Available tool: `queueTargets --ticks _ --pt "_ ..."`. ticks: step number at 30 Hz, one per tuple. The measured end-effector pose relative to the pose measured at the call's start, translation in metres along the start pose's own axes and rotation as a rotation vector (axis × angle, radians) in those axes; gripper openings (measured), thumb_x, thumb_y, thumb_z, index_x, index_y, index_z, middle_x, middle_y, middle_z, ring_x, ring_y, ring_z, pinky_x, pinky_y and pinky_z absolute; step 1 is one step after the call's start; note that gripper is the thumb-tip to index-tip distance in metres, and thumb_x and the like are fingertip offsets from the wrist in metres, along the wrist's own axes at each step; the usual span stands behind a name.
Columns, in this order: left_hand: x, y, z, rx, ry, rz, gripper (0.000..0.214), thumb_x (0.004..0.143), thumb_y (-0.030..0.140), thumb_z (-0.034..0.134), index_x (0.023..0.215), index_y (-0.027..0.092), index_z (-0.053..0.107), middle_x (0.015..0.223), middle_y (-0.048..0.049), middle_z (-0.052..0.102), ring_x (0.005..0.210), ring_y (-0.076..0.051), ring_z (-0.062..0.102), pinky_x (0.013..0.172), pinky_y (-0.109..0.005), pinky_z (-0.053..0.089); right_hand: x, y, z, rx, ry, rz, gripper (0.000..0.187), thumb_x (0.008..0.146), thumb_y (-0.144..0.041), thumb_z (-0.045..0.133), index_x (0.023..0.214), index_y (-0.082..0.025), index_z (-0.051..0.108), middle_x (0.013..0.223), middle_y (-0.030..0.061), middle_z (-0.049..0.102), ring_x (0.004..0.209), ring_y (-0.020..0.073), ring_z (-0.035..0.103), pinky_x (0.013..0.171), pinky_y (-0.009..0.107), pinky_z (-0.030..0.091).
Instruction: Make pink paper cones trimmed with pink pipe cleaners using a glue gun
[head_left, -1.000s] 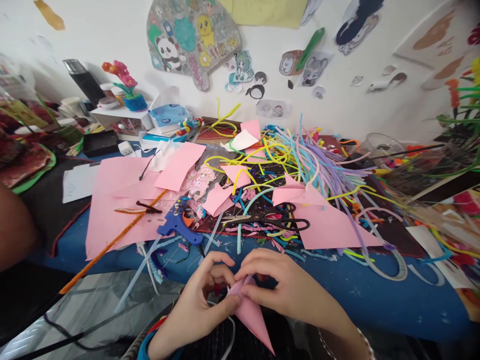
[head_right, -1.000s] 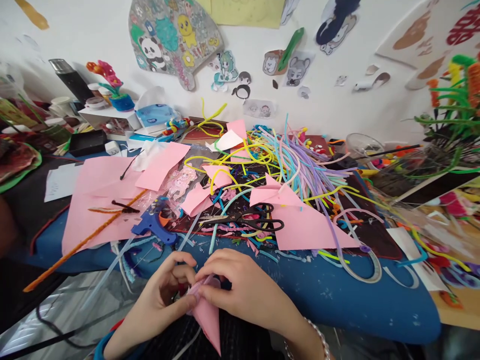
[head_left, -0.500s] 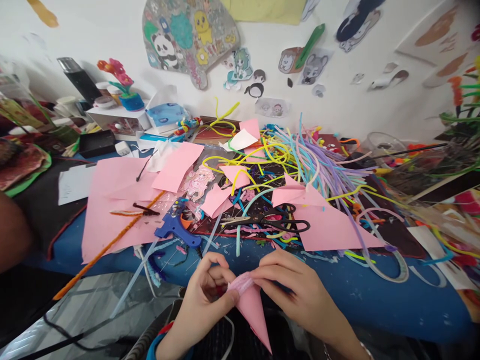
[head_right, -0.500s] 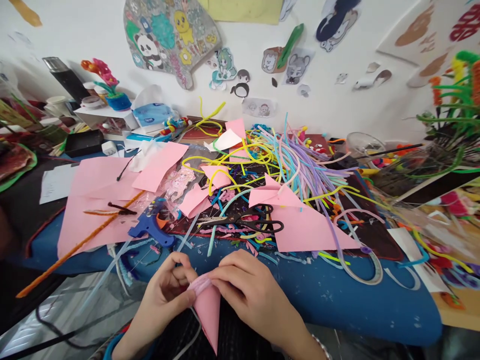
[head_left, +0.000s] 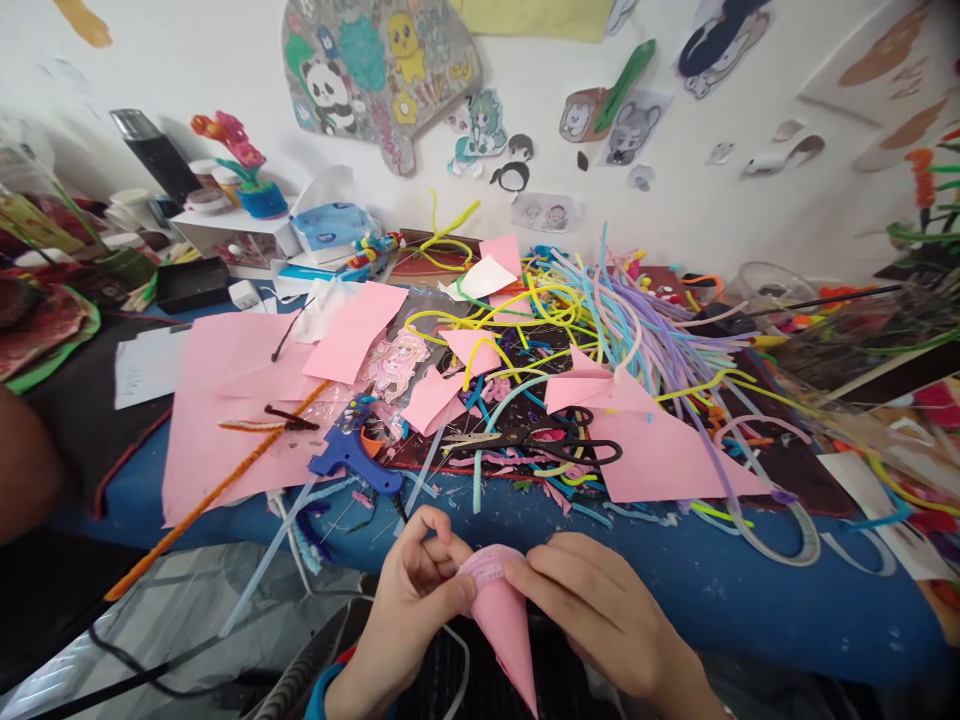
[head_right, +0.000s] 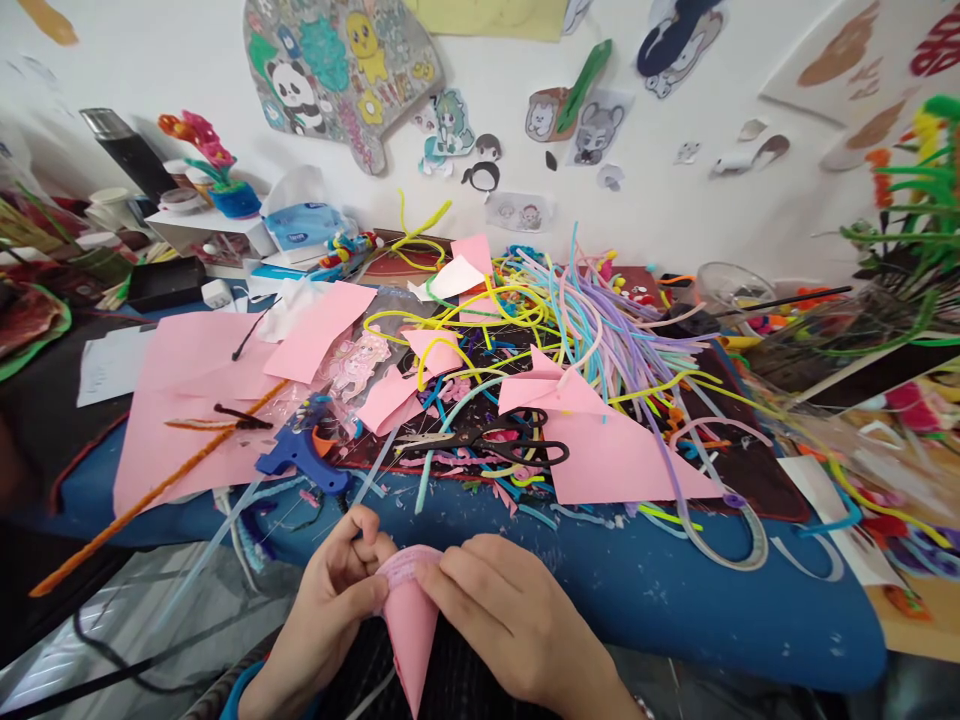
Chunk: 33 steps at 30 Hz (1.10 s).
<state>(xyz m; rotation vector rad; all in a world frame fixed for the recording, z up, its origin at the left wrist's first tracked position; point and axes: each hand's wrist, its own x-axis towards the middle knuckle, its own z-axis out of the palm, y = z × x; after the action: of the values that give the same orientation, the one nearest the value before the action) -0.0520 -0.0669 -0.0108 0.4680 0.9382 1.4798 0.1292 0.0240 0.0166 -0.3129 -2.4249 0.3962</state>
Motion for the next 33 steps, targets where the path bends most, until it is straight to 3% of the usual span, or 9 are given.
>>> queueTargets --ticks 5,8,15,21,33 --pt "-0.001 -0.001 -0.001 0.005 -0.007 0.006 0.036 0.078 0.024 0.079 0.087 0.022 0.045 0.067 0.0057 0.066 0.058 -0.006 0.056 0.054 -0.016 0.042 0.000 -0.002 -0.004 0.322 -0.028 0.354 0.031 0.096 -0.009 0.050 0.117 -0.023 0.069 0.093 0.0054 0.066 0.085 0.0164 0.063 0.075 0.027 0.055" --pt "-0.001 -0.003 -0.001 0.001 -0.008 0.009 0.035 0.079 0.024 0.079 0.086 0.022 0.045 0.069 0.0055 0.066 0.058 -0.007 0.056 0.055 -0.016 0.043 0.002 -0.003 -0.005 0.391 0.018 0.437 0.028 0.092 -0.008 0.058 0.106 -0.026 0.073 0.087 0.0022 0.065 0.080 0.0146 0.062 0.071 0.024 0.053" --pt "-0.002 -0.005 0.002 -0.039 0.038 0.047 0.037 0.077 0.025 0.079 0.083 0.022 0.043 0.068 0.0067 0.063 0.058 -0.007 0.054 0.055 -0.017 0.044 -0.003 -0.009 0.005 0.303 0.096 0.379 0.036 0.091 -0.001 0.053 0.110 -0.024 0.071 0.088 0.0036 0.064 0.083 0.0157 0.061 0.073 0.025 0.052" --pt "0.000 -0.004 0.008 -0.076 0.116 0.050 0.044 0.072 0.028 0.083 0.079 0.022 0.040 0.061 0.0086 0.057 0.053 -0.007 0.048 0.051 -0.017 0.040 -0.006 -0.014 0.006 0.294 0.080 0.372 0.040 0.091 0.001 0.045 0.115 -0.021 0.068 0.096 0.0070 0.064 0.091 0.0168 0.062 0.078 0.026 0.054" --pt "0.004 -0.006 0.010 -0.206 0.165 -0.016 0.041 0.069 0.025 0.083 0.077 0.022 0.043 0.059 0.0093 0.054 0.053 -0.006 0.048 0.052 -0.016 0.041 -0.008 -0.023 0.020 0.299 0.273 0.462 0.030 0.088 0.000 0.055 0.105 -0.023 0.063 0.091 0.0030 0.073 0.084 0.0157 0.069 0.079 0.025 0.057"
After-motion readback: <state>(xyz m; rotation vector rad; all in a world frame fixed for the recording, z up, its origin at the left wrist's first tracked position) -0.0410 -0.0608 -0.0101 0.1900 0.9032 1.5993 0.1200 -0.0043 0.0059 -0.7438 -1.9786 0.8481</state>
